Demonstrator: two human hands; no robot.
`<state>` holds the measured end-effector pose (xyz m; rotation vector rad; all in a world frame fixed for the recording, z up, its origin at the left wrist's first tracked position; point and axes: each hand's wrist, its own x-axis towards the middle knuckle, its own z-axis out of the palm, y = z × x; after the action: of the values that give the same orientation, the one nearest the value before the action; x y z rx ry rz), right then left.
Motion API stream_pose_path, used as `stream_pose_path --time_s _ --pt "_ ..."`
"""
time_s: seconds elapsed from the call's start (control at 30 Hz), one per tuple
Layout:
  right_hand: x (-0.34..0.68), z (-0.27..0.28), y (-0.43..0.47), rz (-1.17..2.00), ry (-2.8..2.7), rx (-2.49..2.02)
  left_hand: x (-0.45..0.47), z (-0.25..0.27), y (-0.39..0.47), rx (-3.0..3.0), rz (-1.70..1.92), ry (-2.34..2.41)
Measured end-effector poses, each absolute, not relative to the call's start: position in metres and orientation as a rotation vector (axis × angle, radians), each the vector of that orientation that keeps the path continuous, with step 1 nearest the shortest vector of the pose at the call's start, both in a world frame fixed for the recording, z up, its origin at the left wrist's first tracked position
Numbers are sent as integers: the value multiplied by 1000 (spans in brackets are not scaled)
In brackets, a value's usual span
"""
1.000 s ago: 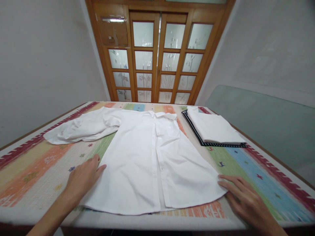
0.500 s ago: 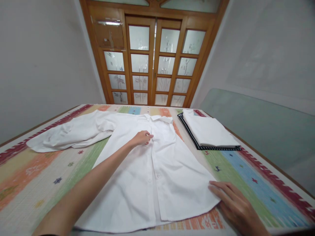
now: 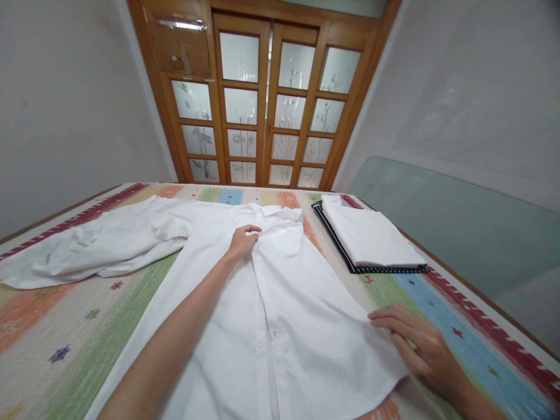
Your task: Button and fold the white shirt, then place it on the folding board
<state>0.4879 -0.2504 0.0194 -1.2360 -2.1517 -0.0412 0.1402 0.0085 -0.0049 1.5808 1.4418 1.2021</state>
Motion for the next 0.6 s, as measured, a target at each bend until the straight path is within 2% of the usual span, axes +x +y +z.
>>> stream_pose_path --time_s 0.17,0.37,0.5,0.6 --pt "465 42 -158 292 -1981 -1510 127 -18 5 1559 1269 1532" --pt "434 29 -28 690 -1613 -1652 130 -20 2 1507 1454 1612" --pt "410 17 27 906 -1342 -1646 128 -18 -1 1416 1539 1706" --pt "396 13 48 958 -1405 -1562 127 -18 -1 1385 1567 1749"
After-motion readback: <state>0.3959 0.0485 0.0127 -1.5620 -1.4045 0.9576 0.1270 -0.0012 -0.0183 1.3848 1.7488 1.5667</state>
